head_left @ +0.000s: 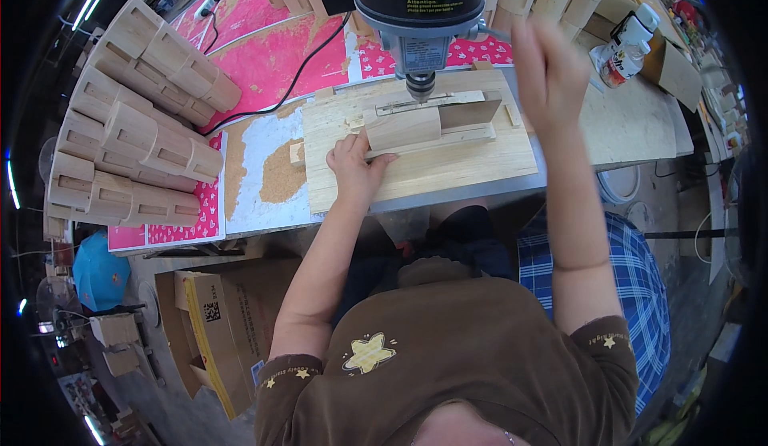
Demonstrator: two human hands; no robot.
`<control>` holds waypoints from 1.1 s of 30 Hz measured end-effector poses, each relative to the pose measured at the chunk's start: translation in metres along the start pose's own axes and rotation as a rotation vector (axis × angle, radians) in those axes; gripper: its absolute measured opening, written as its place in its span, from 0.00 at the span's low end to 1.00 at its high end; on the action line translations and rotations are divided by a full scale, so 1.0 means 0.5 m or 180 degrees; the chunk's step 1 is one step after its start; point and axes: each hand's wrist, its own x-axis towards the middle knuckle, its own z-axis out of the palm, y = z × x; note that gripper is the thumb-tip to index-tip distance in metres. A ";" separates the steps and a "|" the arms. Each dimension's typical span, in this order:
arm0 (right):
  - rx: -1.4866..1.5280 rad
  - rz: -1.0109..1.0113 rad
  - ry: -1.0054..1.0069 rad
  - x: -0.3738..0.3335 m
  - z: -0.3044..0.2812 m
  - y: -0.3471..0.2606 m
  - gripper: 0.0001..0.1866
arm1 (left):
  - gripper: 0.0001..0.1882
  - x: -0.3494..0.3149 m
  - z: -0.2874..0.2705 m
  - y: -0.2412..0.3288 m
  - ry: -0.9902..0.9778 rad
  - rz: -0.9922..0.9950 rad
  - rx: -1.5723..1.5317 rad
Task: Drilling slots into wooden blocks using a manual drill press.
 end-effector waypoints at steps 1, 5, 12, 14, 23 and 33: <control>-0.0171 0.0009 -0.0023 0.049 0.004 0.002 0.09 | 0.35 0.000 0.002 0.005 -0.0008 0.0007 0.0000; -0.0690 0.0672 -0.0360 0.192 0.076 0.058 0.14 | 0.34 0.021 0.039 0.052 -0.0066 0.0121 -0.0045; -0.0154 0.0694 -0.0491 0.118 -0.002 0.013 0.12 | 0.26 0.020 0.044 0.057 -0.0005 0.0095 -0.0170; 0.0122 0.0454 -0.0440 0.035 -0.018 0.001 0.08 | 0.26 0.019 0.044 0.055 0.0012 0.0103 -0.0171; 0.0285 -0.0042 0.0136 -0.183 0.074 0.057 0.03 | 0.33 0.023 0.048 0.053 -0.0210 0.0061 -0.0104; 0.0152 0.0387 0.0006 0.069 0.024 0.007 0.09 | 0.34 0.014 0.044 0.041 -0.0091 0.0046 -0.0102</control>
